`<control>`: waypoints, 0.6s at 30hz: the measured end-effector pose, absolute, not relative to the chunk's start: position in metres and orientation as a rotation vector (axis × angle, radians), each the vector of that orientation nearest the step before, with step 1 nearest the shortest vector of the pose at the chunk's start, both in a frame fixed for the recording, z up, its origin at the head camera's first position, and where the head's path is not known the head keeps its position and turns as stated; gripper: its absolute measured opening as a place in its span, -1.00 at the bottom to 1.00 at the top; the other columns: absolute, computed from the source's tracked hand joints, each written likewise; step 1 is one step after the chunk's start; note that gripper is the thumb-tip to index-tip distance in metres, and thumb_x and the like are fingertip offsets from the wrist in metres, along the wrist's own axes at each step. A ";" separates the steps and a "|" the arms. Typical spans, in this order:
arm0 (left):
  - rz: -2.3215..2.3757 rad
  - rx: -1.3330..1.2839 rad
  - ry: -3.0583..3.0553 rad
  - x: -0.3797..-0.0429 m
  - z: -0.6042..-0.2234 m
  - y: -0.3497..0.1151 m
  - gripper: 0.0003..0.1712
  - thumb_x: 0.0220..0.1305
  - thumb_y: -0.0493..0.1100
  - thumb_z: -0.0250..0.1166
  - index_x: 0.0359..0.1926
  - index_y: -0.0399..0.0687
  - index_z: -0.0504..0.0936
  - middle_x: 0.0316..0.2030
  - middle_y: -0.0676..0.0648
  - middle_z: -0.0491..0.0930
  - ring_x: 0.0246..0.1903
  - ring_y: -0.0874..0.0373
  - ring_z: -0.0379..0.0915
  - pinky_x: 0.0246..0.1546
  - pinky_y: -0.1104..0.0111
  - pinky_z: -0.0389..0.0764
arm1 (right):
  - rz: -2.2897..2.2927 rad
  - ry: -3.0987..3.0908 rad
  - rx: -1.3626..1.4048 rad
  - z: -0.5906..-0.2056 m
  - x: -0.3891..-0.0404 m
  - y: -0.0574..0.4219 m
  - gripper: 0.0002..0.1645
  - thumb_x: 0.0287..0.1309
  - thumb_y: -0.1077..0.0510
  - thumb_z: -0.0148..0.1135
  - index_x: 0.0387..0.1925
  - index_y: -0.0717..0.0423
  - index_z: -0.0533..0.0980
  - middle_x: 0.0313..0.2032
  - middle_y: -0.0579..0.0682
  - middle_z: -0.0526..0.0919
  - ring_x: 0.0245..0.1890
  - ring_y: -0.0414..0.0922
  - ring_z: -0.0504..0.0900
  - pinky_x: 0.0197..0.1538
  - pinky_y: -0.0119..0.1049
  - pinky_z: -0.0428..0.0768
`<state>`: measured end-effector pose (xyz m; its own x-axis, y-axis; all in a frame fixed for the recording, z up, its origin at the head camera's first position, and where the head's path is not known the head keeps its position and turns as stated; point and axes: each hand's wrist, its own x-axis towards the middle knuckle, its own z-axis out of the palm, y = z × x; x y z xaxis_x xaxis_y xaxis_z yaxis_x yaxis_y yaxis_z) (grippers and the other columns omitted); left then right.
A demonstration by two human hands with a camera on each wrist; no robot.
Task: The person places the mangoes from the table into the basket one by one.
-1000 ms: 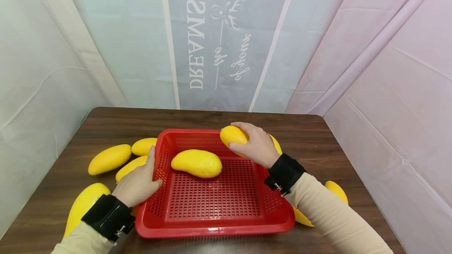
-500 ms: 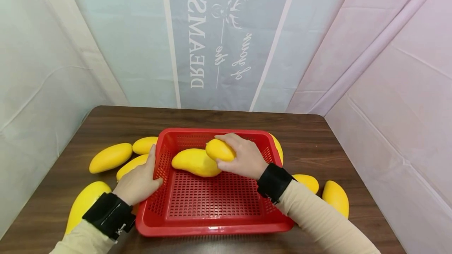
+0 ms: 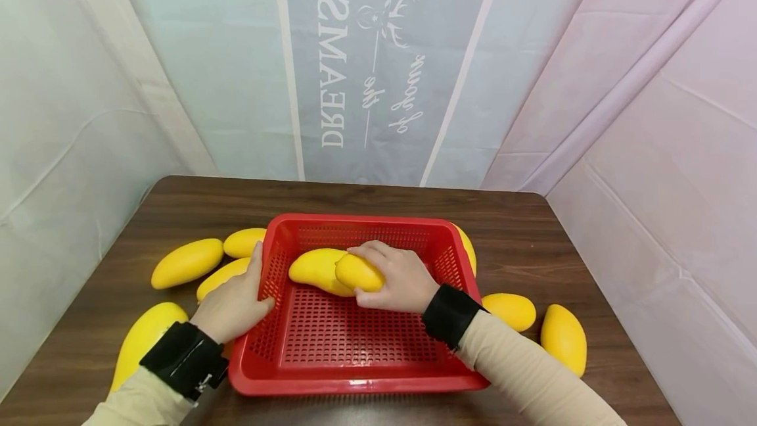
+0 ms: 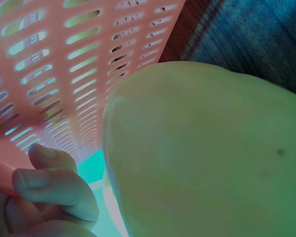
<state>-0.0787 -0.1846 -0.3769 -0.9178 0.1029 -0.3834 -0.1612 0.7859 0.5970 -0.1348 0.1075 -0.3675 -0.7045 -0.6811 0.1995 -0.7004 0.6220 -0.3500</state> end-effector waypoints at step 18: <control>0.910 -0.061 2.582 -0.078 -0.374 -0.183 0.22 0.26 -0.17 0.26 0.56 -0.02 -0.51 -0.38 -0.14 0.62 -0.60 0.16 0.61 -0.54 0.25 0.69 | 0.558 -2.800 1.339 -0.374 -0.128 0.096 -0.25 -0.01 -0.18 0.28 0.26 -0.08 0.47 0.11 -0.08 0.57 -0.28 -0.25 0.56 -0.30 -0.48 0.46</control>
<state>-0.0779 -0.1830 -0.3741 -0.9187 0.0901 -0.3845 -0.1710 0.7869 0.5929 -0.1278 0.0956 -0.3739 -0.6392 -0.7562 0.1400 -0.7521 0.5767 -0.3190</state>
